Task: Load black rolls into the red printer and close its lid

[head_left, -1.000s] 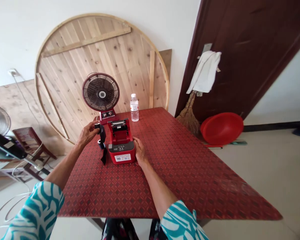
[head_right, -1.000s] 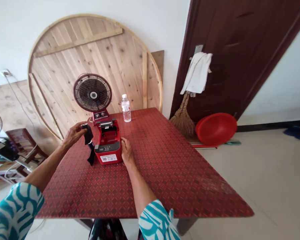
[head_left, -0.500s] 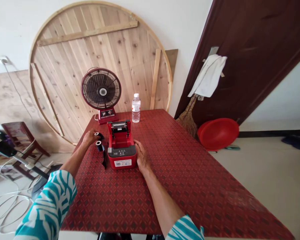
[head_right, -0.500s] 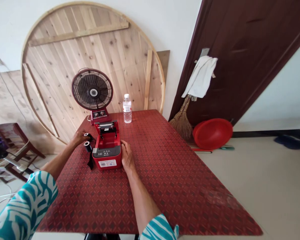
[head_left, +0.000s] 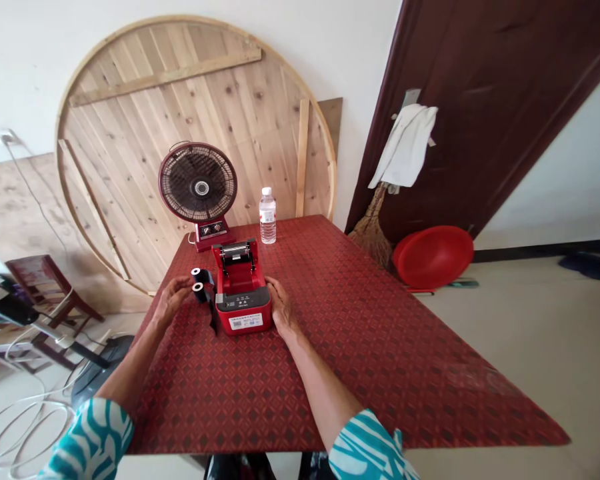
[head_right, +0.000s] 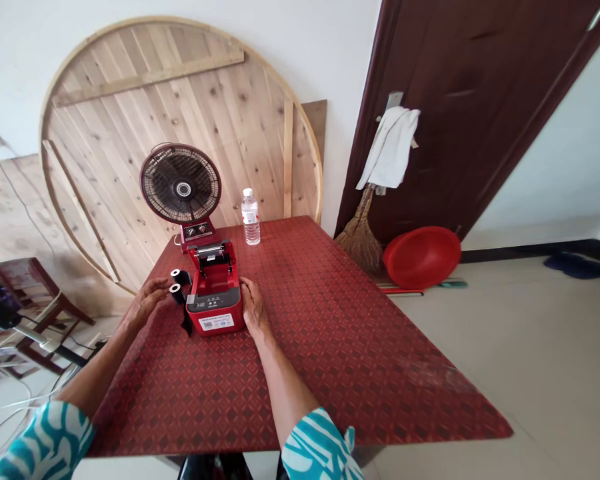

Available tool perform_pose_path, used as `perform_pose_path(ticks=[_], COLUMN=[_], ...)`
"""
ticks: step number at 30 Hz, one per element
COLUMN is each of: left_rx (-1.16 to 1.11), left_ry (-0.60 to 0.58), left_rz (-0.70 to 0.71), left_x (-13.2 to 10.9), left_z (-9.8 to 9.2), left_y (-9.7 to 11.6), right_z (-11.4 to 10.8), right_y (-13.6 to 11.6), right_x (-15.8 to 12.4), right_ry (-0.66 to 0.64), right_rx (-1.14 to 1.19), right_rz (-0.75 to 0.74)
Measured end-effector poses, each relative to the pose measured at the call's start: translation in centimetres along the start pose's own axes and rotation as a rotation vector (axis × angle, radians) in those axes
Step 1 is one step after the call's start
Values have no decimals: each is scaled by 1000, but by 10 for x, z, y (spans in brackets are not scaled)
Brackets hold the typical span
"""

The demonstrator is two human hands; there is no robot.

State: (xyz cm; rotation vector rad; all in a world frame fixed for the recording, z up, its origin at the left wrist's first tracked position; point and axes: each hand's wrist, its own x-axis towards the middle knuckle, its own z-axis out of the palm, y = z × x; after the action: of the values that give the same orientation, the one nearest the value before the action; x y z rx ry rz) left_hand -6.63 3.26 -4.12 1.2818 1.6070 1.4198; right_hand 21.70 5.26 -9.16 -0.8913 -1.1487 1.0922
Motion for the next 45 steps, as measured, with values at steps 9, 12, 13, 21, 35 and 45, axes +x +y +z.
perform_pose_path(ticks=[9,12,13,21,35,45], left_rx=[63,-91,-136,83,802,277], left_ry=[-74,-68,-81,-488,-612,18], left_rz=[14,38,49,202,204,293], left_x=[-20,-21,-23,-24,3,-27], left_z=[20,12,9,37,109,75], left_y=[-4,10,17,85,116,73], right_z=[-1,1,1,3,6,2], right_y=[-4,-7,-7,-5,-1,-3], right_x=[-4,-5,-4,-2,2,-3], right_ry=[-8,-5,-2,14,35,8], right_rx=[-16,-13,-9,4,-44,-39], right_rz=[-18,-39,-45,-81,-114,-91])
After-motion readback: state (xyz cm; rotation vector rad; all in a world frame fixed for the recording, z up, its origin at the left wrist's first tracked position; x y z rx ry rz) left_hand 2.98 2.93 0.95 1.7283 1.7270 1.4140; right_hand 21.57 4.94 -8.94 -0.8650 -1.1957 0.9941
